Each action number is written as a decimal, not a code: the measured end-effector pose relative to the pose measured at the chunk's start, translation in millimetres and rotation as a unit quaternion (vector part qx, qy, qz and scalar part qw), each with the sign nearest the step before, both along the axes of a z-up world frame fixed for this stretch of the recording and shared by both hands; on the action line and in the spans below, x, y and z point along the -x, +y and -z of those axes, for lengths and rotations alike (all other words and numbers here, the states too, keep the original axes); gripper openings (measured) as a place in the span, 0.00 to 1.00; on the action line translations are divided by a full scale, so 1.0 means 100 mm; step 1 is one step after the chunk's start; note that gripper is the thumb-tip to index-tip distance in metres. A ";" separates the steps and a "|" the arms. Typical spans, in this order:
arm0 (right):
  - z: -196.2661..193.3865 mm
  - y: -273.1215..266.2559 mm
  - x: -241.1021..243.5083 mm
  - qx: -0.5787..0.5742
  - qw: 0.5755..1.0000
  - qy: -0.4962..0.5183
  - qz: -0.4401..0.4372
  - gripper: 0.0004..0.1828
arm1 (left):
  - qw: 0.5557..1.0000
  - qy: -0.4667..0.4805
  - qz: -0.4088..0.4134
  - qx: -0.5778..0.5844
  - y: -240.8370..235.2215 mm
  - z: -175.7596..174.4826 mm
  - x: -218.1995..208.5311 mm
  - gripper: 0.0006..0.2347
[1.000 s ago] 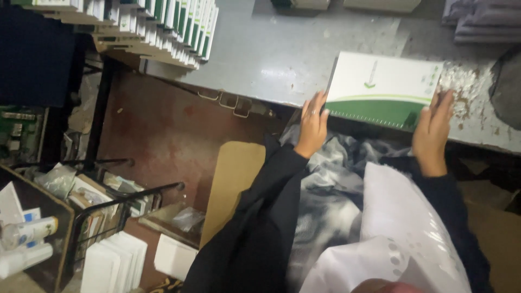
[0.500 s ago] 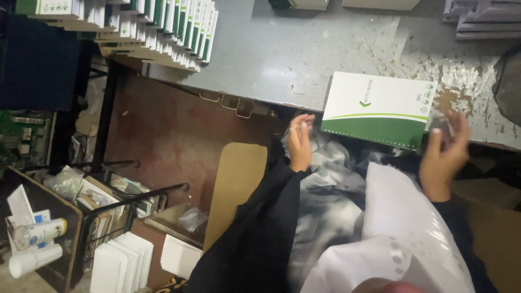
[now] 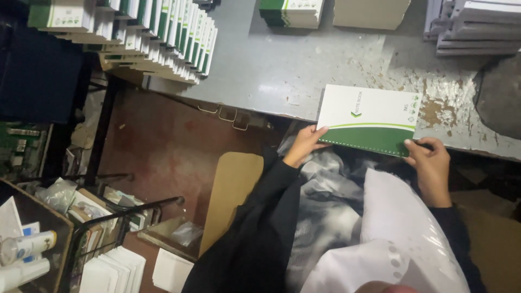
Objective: Assembling notebooks by aligning covers and pages and stacking them on a workbench.
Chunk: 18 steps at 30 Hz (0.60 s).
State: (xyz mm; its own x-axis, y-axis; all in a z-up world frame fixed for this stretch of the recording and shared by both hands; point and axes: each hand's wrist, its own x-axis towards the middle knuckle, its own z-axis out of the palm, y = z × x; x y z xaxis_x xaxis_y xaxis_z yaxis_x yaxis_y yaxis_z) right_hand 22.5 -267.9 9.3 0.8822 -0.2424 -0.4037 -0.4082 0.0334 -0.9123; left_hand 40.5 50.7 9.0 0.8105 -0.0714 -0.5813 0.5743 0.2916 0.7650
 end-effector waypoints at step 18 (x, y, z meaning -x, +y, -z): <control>-0.74 0.15 0.07 0.069 0.992 -0.048 -0.095 0.38 | 0.955 -0.200 0.095 -0.198 0.13 0.31 0.17 0.20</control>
